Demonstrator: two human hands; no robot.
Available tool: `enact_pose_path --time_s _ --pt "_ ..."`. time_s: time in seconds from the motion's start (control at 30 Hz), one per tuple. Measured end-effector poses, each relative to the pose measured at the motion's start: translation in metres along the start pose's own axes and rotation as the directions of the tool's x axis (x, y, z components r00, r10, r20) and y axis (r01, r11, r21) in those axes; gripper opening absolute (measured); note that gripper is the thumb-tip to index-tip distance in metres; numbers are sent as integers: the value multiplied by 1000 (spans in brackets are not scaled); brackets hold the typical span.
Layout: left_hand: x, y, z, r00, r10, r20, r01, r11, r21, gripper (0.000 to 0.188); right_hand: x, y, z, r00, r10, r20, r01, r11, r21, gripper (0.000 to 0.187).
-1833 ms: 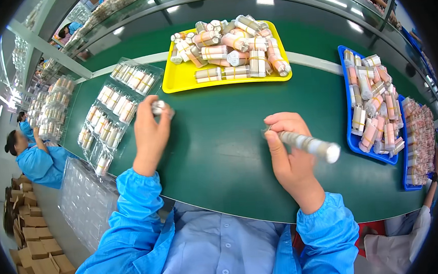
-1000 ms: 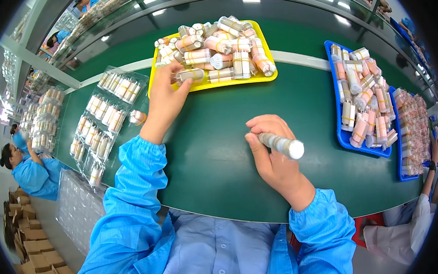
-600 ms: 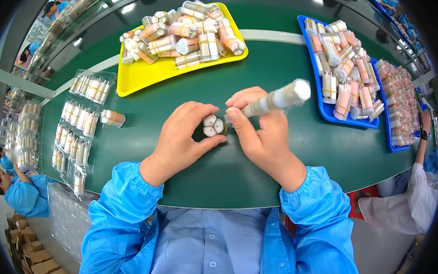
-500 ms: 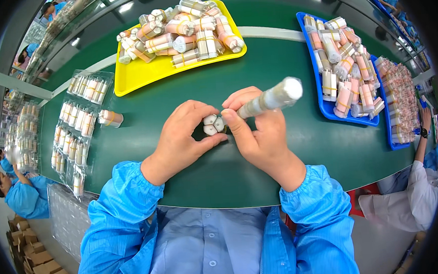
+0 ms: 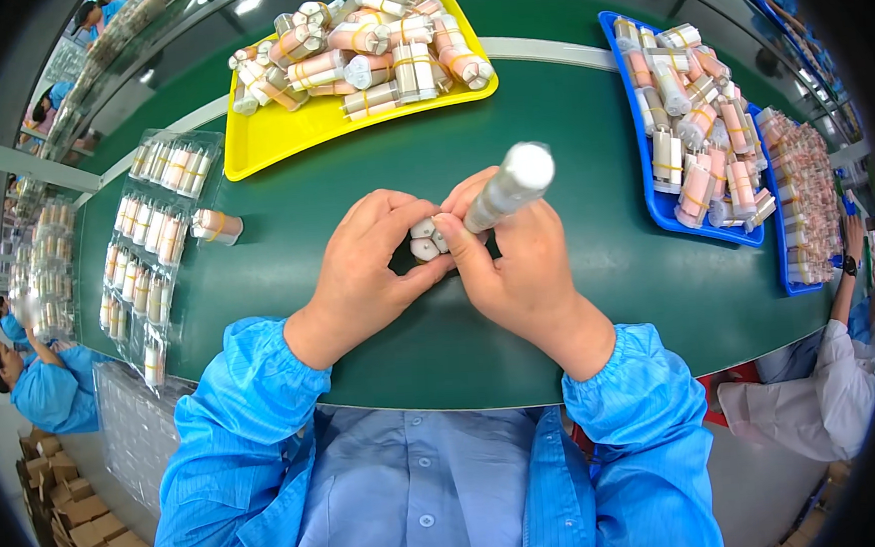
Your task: Manually assemble and bundle candle wick components using a cylindrical tool and placing them into containers.
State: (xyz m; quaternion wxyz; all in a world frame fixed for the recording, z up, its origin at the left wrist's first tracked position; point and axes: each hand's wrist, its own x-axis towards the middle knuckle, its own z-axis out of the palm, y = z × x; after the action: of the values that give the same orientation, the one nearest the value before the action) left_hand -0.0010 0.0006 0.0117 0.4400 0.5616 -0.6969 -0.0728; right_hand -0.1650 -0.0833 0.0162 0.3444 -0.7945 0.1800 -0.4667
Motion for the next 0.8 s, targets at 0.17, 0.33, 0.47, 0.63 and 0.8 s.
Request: enact_pose_path --time_s 0.17,0.33,0.47,0.63,0.8 --pt "-1 5 0 993 -113 30 113 994 -3 41 -3 -1 3 1000 1 30 1 999 -41 10" --pt "-3 1 4 998 -56 11 57 998 -8 52 -1 -2 -2 996 88 -17 -86 990 109 10" --pt "-10 4 7 991 -123 61 133 967 -216 62 2 -2 -8 991 118 -67 -103 975 196 7" --pt "-7 9 4 983 -141 114 164 958 -234 67 1 1 -6 998 47 39 -51 992 116 8" --pt "-10 5 9 989 -122 82 136 970 -203 68 0 -2 -3 996 65 55 -68 996 59 10"
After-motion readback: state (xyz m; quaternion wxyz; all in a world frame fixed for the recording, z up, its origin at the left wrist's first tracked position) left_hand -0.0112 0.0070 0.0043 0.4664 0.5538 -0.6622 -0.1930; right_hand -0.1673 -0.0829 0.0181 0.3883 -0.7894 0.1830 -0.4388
